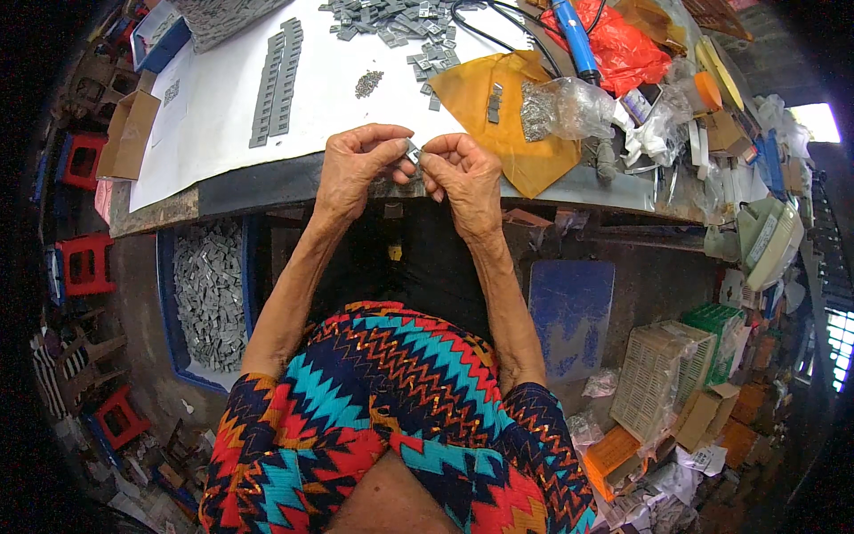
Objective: The recorder is manually assembling small hardware components at a workbench in a workshop environment.
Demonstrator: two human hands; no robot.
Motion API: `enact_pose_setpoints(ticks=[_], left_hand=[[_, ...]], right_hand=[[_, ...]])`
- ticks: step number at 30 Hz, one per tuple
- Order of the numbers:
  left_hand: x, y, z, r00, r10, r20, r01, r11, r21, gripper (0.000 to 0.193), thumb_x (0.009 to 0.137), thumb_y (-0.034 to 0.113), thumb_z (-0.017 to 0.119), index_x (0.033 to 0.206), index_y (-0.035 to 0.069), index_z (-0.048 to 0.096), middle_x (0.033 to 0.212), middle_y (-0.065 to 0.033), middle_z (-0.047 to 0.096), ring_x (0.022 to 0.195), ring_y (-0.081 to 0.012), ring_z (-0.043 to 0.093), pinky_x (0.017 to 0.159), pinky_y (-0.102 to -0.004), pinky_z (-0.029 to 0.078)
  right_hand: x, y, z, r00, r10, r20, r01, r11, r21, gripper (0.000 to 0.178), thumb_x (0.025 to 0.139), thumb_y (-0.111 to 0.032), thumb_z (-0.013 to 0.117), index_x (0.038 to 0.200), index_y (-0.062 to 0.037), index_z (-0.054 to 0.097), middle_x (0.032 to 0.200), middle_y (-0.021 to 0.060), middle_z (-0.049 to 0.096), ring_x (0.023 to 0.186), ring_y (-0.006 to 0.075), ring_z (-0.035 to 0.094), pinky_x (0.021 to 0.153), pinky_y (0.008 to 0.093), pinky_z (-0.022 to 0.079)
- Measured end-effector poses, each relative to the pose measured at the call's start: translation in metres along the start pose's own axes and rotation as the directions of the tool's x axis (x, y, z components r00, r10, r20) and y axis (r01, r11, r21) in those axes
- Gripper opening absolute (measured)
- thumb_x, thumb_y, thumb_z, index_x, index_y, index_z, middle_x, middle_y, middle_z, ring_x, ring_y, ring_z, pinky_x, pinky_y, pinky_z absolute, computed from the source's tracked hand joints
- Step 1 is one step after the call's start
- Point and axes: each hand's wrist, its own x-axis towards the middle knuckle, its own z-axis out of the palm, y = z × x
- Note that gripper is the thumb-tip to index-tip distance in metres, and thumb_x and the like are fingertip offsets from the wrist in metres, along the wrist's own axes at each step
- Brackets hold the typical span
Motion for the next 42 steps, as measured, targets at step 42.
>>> enact_pose_setpoints(ticks=[42], left_hand=[[-0.007, 0.006, -0.017, 0.984, 0.082, 0.16, -0.129, 0.942, 0.309, 0.018, 0.081, 0.005, 0.054, 0.096, -0.004, 0.059, 0.066, -0.0045, 0.061, 0.055, -0.0068, 0.055, 0.052, -0.019, 0.047]], right_hand=[[0.011, -0.009, 0.004, 0.986, 0.131, 0.102, -0.129, 0.991, -0.024, 0.01, 0.08, -0.006, 0.056, 0.084, 0.0027, 0.059, 0.058, 0.0013, 0.054, 0.046, 0.0048, 0.045, 0.041, 0.0161, 0.036]])
